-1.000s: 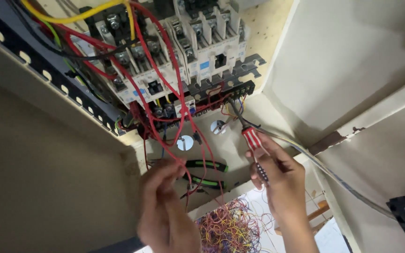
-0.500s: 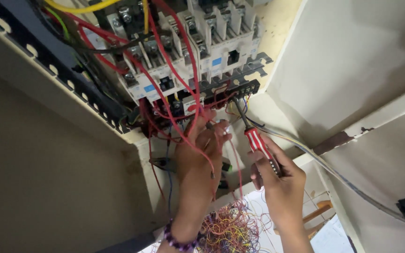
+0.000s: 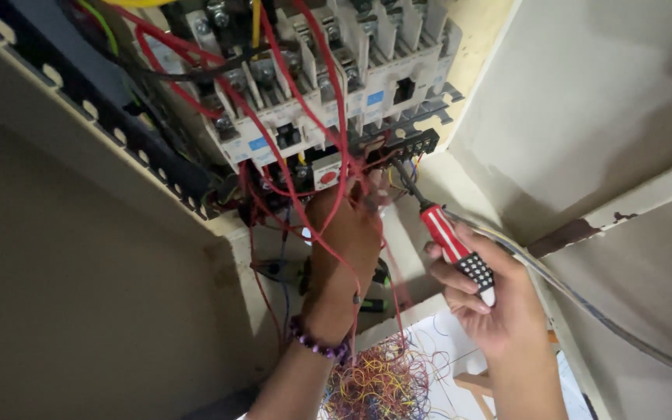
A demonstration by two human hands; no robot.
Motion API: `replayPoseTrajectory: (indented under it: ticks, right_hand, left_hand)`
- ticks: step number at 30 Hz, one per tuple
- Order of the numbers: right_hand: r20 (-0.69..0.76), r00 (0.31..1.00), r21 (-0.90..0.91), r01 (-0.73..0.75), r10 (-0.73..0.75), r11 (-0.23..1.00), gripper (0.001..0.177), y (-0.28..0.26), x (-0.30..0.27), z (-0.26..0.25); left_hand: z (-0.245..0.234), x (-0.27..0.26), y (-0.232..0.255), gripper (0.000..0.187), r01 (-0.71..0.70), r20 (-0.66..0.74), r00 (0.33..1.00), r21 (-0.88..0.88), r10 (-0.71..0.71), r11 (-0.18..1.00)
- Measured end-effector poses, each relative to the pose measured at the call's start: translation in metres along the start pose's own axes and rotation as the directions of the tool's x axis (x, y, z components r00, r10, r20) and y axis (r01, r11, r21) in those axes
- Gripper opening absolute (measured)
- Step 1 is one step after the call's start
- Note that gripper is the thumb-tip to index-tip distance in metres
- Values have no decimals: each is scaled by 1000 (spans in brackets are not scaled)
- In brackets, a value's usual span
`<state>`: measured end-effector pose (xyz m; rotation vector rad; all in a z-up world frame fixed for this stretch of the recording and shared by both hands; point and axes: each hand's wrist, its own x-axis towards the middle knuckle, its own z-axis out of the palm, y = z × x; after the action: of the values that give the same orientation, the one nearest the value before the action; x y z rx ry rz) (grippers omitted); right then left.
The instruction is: Connecting and securing electrical wires inside a control panel using a screwdriver to tighten terminal connections.
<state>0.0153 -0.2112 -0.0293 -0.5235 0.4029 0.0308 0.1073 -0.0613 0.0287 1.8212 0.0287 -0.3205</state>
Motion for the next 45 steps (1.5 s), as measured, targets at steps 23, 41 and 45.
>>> replayPoseTrajectory:
  ticks: [23, 41, 45]
  right_hand:
    - [164, 697, -907, 385, -698, 172, 59, 30, -13, 21]
    - [-194, 880, -590, 249, -434, 768, 55, 9, -15, 26]
    - [-195, 877, -621, 236, -439, 748, 48, 8, -13, 36]
  left_hand:
    - [49, 45, -42, 19, -515, -305, 854, -383, 421, 767]
    - [59, 50, -43, 28, -343, -207, 939, -604, 274, 719]
    - [57, 57, -52, 49, -232, -101, 963, -781, 249, 580]
